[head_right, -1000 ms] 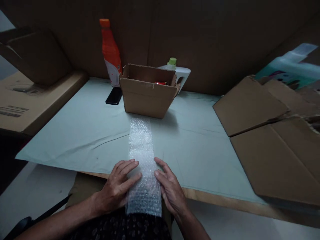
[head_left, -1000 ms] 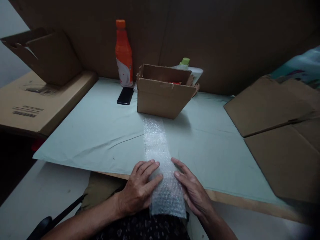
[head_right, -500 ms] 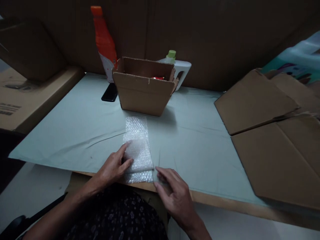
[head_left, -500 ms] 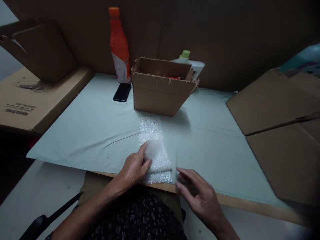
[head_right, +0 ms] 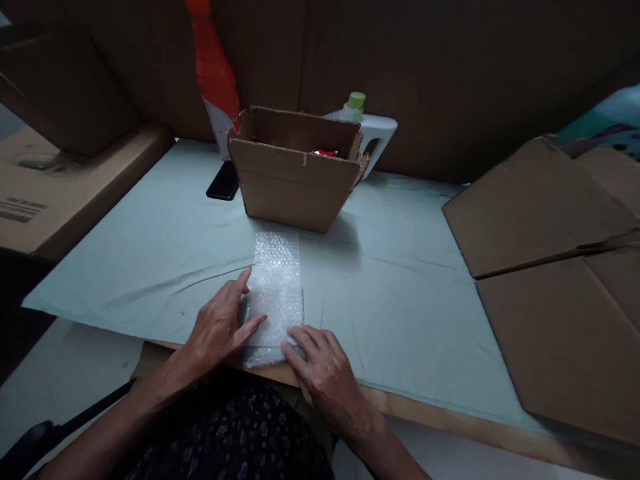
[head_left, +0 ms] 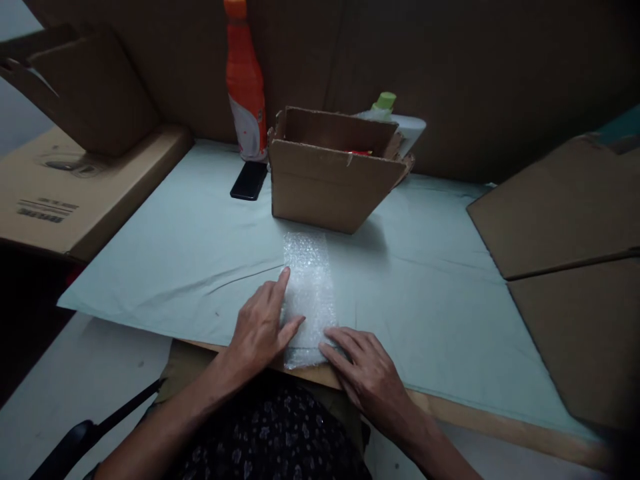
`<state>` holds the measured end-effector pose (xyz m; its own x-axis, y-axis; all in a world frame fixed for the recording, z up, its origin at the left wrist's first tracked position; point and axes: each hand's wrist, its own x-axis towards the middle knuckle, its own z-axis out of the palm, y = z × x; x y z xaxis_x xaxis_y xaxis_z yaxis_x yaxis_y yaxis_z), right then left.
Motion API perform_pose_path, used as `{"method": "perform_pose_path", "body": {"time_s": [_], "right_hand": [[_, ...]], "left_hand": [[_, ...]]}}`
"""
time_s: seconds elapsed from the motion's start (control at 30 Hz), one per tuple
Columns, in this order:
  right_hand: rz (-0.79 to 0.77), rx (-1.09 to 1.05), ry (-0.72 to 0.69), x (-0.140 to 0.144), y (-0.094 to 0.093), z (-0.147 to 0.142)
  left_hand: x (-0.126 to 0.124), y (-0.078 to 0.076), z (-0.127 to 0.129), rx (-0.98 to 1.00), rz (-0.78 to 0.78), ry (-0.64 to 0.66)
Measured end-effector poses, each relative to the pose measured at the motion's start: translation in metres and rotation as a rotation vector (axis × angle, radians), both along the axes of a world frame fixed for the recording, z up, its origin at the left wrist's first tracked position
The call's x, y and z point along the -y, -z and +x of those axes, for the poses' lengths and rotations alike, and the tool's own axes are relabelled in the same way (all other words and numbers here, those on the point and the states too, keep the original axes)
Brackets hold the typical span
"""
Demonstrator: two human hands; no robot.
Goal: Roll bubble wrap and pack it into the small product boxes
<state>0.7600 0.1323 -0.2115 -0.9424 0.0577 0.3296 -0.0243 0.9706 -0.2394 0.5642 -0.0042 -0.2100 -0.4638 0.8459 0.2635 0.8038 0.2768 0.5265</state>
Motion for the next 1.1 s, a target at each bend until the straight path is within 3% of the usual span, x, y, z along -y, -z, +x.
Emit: {"method": "perform_pose_path", "body": {"time_s": [0.1, 0.2, 0.33, 0.5, 0.67, 0.77, 0.87, 0.97, 1.03, 1.1], "right_hand": [[-0.075, -0.017, -0.020, -0.003, -0.004, -0.006], [-0.174, 0.015, -0.007, -0.008, -0.011, -0.017], [-0.222, 0.052, 0.060, -0.018, -0.017, -0.030], [-0.023, -0.173, 0.189, -0.017, -0.018, -0.019], [0.108, -0.081, 0.142, -0.006, -0.009, -0.022], [0.025, -0.048, 0.100, -0.007, -0.006, -0.032], [-0.157, -0.023, 0.084, -0.012, -0.011, -0.034], [-0.313, 0.063, 0.083, -0.015, -0.016, -0.031], [-0.319, 0.075, 0.121, -0.017, -0.016, -0.029], [-0.224, -0.005, 0.191, -0.017, -0.014, -0.027]], "left_hand": [[0.021, -0.009, 0.010, 0.024, 0.151, 0.143], [0.032, -0.009, 0.022, 0.125, 0.137, 0.303], [0.020, 0.007, 0.024, 0.195, 0.133, 0.171], [-0.008, 0.021, 0.006, 0.296, 0.045, 0.113], [-0.016, 0.022, 0.000, 0.140, 0.091, 0.080], [-0.006, 0.013, 0.003, 0.016, 0.162, 0.067], [0.012, 0.002, 0.007, 0.001, 0.198, 0.221], [0.018, 0.001, 0.008, 0.077, 0.188, 0.316], [0.010, 0.006, 0.005, 0.126, 0.198, 0.294], [-0.004, 0.012, -0.001, 0.141, 0.181, 0.243]]}}
